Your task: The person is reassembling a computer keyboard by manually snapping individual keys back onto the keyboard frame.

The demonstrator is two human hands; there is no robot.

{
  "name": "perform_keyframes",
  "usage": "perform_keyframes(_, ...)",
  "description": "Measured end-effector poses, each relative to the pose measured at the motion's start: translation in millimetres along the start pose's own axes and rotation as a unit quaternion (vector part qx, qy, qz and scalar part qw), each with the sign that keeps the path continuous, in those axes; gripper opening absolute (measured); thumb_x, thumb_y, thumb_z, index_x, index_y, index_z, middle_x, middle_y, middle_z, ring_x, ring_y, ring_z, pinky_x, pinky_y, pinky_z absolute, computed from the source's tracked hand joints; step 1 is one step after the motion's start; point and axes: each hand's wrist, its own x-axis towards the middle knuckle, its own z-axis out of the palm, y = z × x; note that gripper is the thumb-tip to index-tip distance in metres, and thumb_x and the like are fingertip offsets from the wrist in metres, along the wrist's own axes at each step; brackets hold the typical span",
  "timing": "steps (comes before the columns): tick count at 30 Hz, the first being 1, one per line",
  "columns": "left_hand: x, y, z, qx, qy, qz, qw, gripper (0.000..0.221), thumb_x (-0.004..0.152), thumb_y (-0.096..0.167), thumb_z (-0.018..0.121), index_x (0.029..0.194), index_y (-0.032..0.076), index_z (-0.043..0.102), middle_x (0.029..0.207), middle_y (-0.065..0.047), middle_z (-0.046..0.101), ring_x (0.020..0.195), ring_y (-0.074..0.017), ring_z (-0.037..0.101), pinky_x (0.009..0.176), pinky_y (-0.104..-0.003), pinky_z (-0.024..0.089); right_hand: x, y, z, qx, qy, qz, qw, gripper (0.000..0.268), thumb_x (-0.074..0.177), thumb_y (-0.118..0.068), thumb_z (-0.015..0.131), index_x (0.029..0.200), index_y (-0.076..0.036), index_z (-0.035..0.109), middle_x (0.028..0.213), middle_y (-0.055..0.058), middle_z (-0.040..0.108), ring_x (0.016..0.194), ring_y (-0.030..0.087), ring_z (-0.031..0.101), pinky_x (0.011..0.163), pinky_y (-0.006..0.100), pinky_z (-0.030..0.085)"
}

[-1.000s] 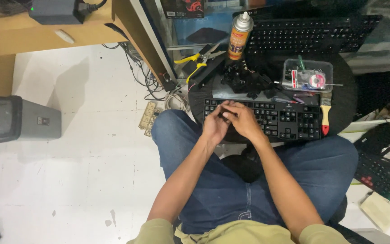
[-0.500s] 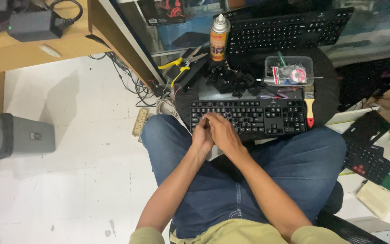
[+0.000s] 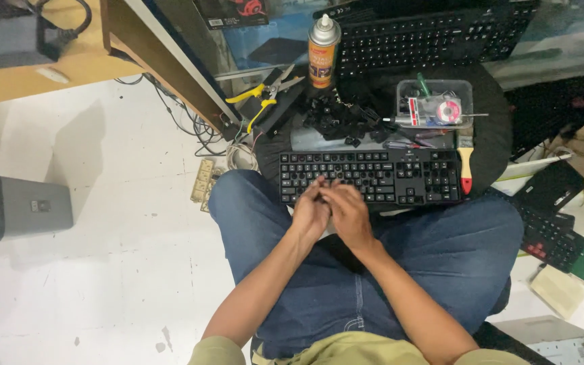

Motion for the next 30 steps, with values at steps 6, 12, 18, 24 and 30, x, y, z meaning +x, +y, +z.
perform_keyframes(6, -21, 22, 34, -0.083, -0.052, 0.018, 0.995, 0.018, 0.106, 0.007, 0.052, 0.119, -0.003, 0.06, 0.1, -0.016, 0.059, 0.125, -0.0413, 0.061, 0.115, -0.056, 0.046, 15, -8, -27, 0.104, 0.093, 0.122, 0.983, 0.019, 0.096, 0.002, 0.069, 0.11, -0.006, 0.079, 0.098, 0.009, 0.077, 0.092, 0.029, 0.072, 0.078, 0.039, 0.056)
perform_keyframes(12, -47, 25, 59, -0.057, -0.112, 0.034, 0.991, 0.021, 0.104, 0.012, 0.059, 0.119, -0.003, 0.06, 0.095, -0.017, 0.065, 0.119, -0.0406, 0.066, 0.111, -0.055, 0.05, 13, -34, -26, 0.08, 0.081, 0.103, 0.988, 0.025, 0.083, -0.009, 0.087, 0.108, -0.01, 0.08, 0.096, 0.005, 0.076, 0.086, 0.026, 0.074, 0.071, 0.034, 0.058)
perform_keyframes(18, -57, 23, 60, 0.025, -0.133, 0.038, 0.99, 0.024, 0.104, 0.021, 0.059, 0.12, 0.002, 0.058, 0.094, -0.015, 0.062, 0.122, -0.0387, 0.065, 0.109, -0.054, 0.051, 10, -40, -22, 0.052, 0.114, 0.12, 0.985, 0.027, 0.079, -0.014, 0.093, 0.101, -0.006, 0.08, 0.087, 0.007, 0.075, 0.076, 0.028, 0.074, 0.064, 0.036, 0.058)
perform_keyframes(24, -34, 32, 39, -0.027, -0.124, 0.048, 0.991, 0.02, 0.103, 0.015, 0.062, 0.118, 0.002, 0.06, 0.098, -0.014, 0.066, 0.122, -0.0365, 0.066, 0.114, -0.052, 0.048, 7, -38, -22, 0.059, 0.106, 0.131, 0.984, 0.024, 0.083, -0.009, 0.088, 0.106, -0.006, 0.08, 0.09, 0.008, 0.077, 0.081, 0.028, 0.075, 0.066, 0.035, 0.059)
perform_keyframes(30, -26, 41, 28, 0.089, -0.072, 0.042, 0.993, 0.017, 0.105, 0.011, 0.055, 0.118, 0.001, 0.061, 0.09, -0.008, 0.055, 0.09, -0.0237, 0.067, 0.092, -0.036, 0.057, 2, -11, -23, 0.071, 0.053, 0.148, 0.985, 0.02, 0.091, -0.012, 0.081, 0.111, -0.009, 0.079, 0.1, 0.009, 0.078, 0.09, 0.029, 0.075, 0.072, 0.039, 0.059)
